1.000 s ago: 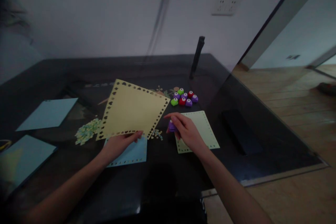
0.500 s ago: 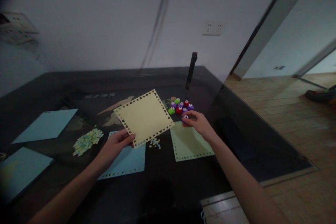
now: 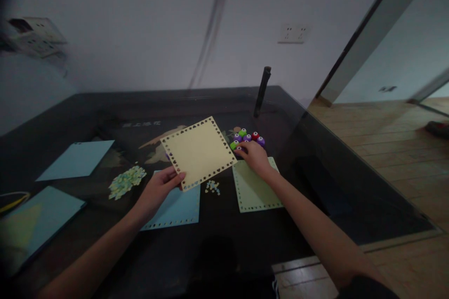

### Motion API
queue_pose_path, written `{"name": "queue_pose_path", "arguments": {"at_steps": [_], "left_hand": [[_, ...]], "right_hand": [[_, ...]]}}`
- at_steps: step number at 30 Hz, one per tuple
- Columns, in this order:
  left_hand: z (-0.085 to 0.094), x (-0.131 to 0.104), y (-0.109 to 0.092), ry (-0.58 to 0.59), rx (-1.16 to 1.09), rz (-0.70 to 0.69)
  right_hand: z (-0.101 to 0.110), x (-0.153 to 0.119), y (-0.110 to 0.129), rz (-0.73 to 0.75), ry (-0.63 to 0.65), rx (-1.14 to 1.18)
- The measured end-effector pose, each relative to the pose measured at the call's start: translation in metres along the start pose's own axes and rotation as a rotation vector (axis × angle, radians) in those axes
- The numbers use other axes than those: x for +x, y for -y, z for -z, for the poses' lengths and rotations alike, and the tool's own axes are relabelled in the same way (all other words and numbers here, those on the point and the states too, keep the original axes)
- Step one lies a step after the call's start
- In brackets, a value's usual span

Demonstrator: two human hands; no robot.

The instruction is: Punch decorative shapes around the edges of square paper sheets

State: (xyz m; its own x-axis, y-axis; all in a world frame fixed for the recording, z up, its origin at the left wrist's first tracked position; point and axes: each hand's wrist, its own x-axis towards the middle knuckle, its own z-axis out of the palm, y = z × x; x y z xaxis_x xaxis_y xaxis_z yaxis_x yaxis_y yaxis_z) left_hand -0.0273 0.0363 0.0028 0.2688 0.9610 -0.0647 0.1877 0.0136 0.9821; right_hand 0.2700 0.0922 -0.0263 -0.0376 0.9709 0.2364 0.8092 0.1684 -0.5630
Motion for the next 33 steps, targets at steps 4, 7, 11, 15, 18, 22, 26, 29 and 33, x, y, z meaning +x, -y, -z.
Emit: {"name": "queue_pose_path", "arguments": {"at_steps": [4, 7, 11, 15, 18, 22, 26, 29, 33], "left_hand": [[0.003, 0.000, 0.000, -0.013, -0.002, 0.002], [0.004, 0.000, 0.000, -0.036, 0.050, -0.025], [0.003, 0.000, -0.004, -0.045, 0.066, -0.048], [0.000, -0.001, -0.006, -0.018, 0.093, -0.049], [-0.003, -0.001, -0.003, 0.027, 0.103, -0.057], [-0.006, -0.003, 0.003, 0.069, 0.152, -0.090], [-0.008, -0.005, 0.002, 0.065, 0.205, -0.100], [-0.009, -0.005, 0.002, 0.053, 0.223, -0.112], [-0.010, -0.005, 0.005, -0.013, 0.185, -0.142]], "right_hand": [[-0.003, 0.004, -0.008, 0.037, -0.006, -0.060], [-0.002, 0.006, -0.012, 0.055, -0.027, -0.065], [0.007, 0.007, -0.006, 0.068, -0.086, -0.020], [0.022, -0.003, 0.016, 0.053, -0.130, 0.105], [0.028, -0.019, 0.034, 0.029, -0.062, 0.233], [0.027, -0.035, 0.046, -0.120, 0.018, 0.550], [0.027, -0.041, 0.048, -0.195, 0.037, 0.663], [0.030, -0.045, 0.049, -0.215, 0.051, 0.632], [0.032, -0.051, 0.048, -0.273, 0.084, 0.652]]}}
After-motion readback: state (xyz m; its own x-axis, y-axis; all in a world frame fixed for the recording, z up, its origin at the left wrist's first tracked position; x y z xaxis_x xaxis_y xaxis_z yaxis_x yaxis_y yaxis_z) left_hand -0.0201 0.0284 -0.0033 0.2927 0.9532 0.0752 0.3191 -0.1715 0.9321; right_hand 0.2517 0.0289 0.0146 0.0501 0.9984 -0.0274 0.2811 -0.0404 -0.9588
